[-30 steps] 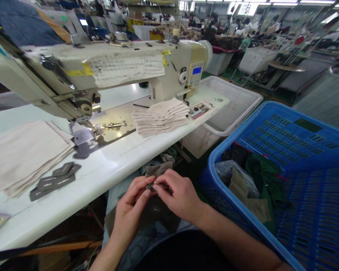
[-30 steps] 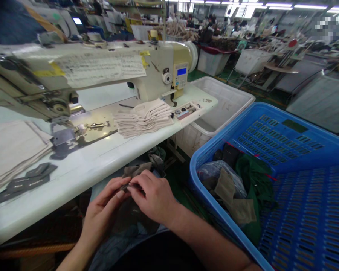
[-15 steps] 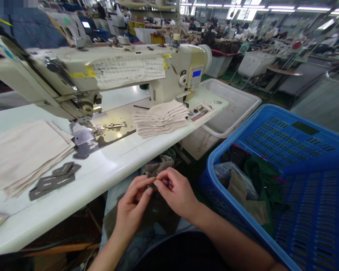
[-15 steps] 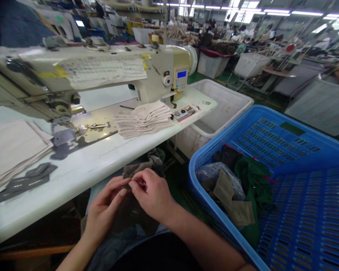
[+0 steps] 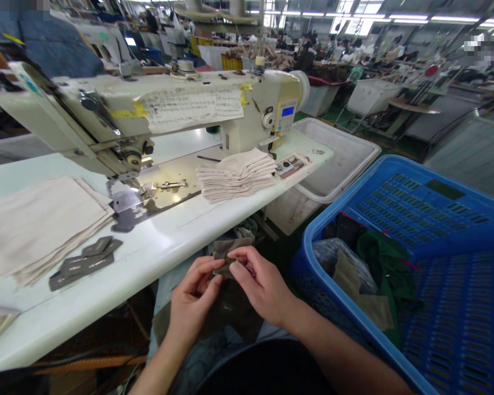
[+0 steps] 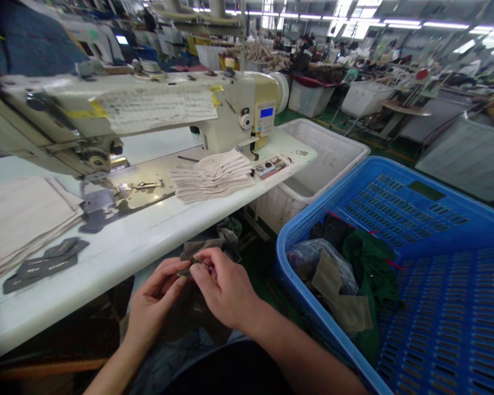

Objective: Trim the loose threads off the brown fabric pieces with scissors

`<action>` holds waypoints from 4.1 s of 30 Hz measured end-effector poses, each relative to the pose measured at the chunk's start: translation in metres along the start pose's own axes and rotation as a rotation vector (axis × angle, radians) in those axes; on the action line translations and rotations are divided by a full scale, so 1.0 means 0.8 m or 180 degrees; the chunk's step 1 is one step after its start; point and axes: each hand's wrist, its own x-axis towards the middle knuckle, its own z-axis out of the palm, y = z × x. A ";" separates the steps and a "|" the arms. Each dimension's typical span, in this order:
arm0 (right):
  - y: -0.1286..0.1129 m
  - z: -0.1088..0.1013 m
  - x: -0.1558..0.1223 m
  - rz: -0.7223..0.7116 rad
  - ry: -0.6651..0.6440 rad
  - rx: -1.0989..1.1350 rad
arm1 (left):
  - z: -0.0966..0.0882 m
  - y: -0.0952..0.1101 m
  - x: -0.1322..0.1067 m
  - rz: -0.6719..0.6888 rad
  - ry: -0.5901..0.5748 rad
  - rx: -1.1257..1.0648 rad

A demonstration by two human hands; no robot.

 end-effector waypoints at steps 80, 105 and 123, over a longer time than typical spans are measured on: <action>0.028 0.019 0.021 0.1005 -0.0087 0.1932 | 0.011 0.013 0.005 -0.1041 -0.0244 -0.0541; 0.003 -0.001 0.006 0.0282 -0.0423 -0.0441 | -0.001 0.020 0.018 0.0113 -0.0431 0.0759; -0.001 -0.006 0.007 0.0409 -0.0503 -0.0750 | 0.007 0.022 0.015 0.0931 -0.0320 0.1443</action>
